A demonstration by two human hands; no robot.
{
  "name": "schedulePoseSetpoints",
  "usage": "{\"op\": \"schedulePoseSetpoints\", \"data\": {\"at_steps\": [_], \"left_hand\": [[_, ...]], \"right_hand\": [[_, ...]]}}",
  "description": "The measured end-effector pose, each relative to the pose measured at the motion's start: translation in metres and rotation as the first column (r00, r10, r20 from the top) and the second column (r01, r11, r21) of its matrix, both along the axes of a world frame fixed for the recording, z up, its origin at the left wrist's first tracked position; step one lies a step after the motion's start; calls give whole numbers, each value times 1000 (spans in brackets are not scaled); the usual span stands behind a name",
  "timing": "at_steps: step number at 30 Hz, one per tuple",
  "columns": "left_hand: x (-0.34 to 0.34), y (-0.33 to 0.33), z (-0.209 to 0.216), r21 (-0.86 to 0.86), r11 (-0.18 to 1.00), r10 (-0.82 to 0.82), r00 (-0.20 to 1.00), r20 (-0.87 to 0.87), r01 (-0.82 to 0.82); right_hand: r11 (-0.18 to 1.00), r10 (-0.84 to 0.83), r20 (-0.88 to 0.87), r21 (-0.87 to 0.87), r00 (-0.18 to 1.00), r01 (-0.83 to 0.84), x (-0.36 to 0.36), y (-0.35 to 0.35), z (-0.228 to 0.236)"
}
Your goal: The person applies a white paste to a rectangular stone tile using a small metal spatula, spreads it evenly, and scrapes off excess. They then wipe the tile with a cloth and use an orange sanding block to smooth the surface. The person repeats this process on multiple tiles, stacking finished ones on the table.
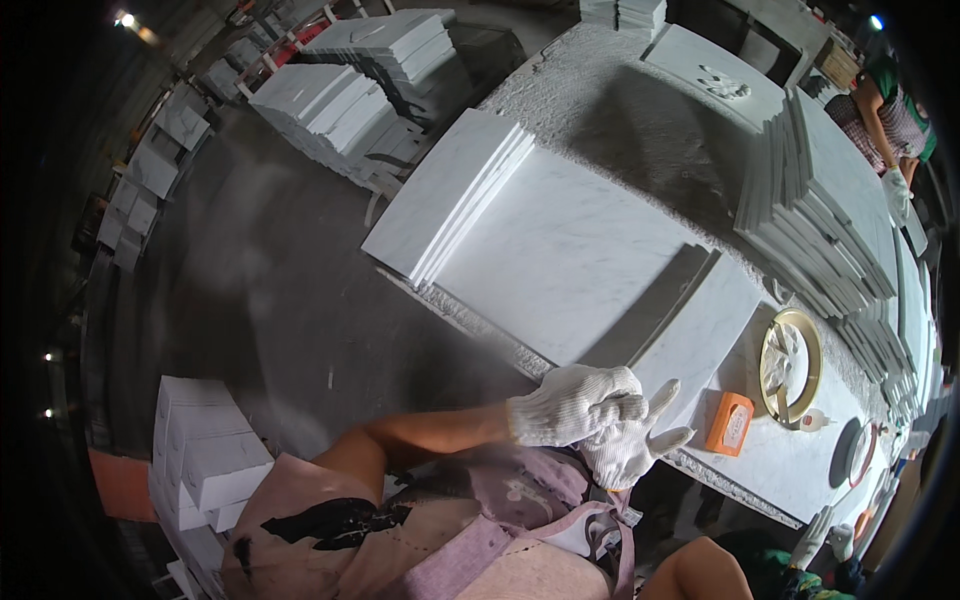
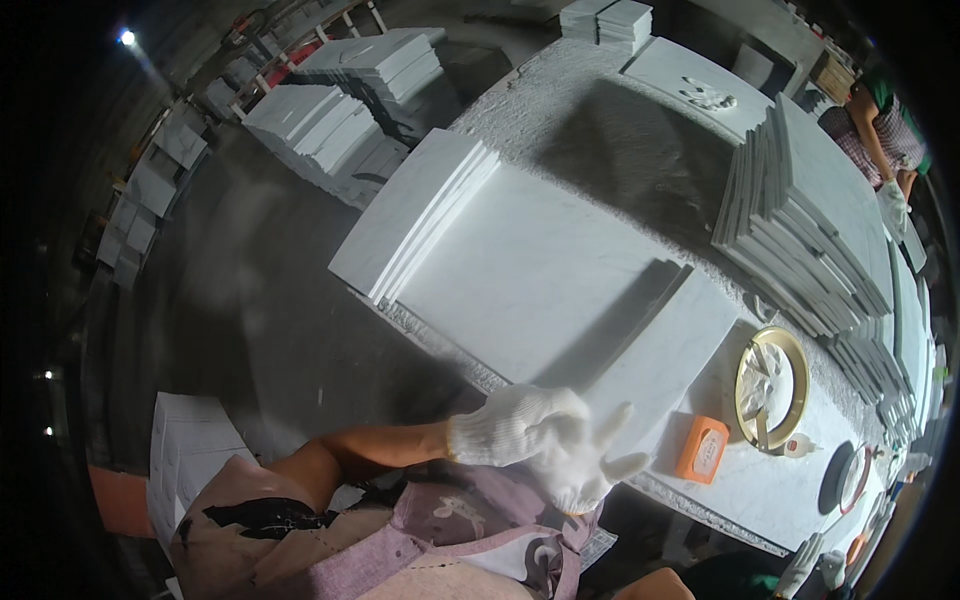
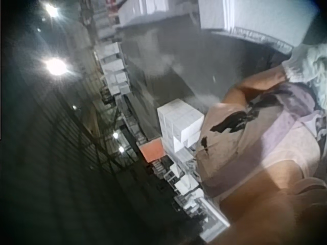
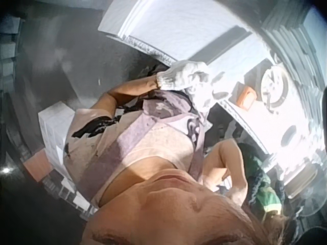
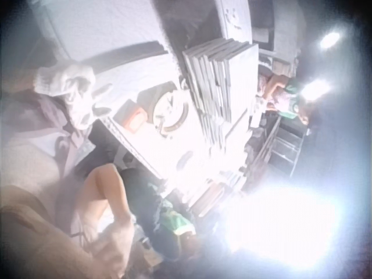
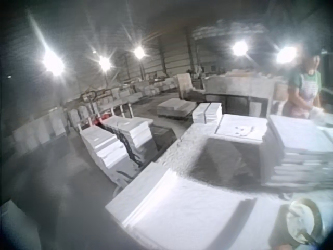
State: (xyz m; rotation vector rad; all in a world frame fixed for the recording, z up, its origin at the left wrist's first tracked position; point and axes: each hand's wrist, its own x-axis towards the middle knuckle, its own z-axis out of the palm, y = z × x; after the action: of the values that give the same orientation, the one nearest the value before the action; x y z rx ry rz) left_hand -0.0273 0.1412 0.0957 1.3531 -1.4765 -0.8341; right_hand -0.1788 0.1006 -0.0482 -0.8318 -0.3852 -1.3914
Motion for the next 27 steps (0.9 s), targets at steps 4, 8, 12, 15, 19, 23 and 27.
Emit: {"op": "schedulePoseSetpoints", "data": {"at_steps": [4,8,12,15,19,23,27], "left_hand": [[2,-1,-1,108,992,-58,996,-74,66],[1,-4,-8,101,987,-117,988,-100,127],[1,-3,-13,285,958,37,995,-89,-10],[5,-2,-23,227,974,35,997,-68,-19],[4,-4,-46,150,989,-1,997,-77,12],[1,-6,-66,101,993,-47,990,-133,60],[2,-11,-70,49,996,-66,987,-147,74]], "right_hand": [[958,-149,-309,189,939,214,-44,-22,90],[836,-61,-476,456,878,305,-88,-51,167],[873,32,-537,426,843,238,-79,-54,188],[969,25,-551,220,834,115,-88,-34,228],[994,-8,-458,-99,889,-42,-95,-19,289],[951,-91,-371,-306,924,-29,-99,-13,317],[898,-191,-320,-438,928,33,-109,-4,327]]}}
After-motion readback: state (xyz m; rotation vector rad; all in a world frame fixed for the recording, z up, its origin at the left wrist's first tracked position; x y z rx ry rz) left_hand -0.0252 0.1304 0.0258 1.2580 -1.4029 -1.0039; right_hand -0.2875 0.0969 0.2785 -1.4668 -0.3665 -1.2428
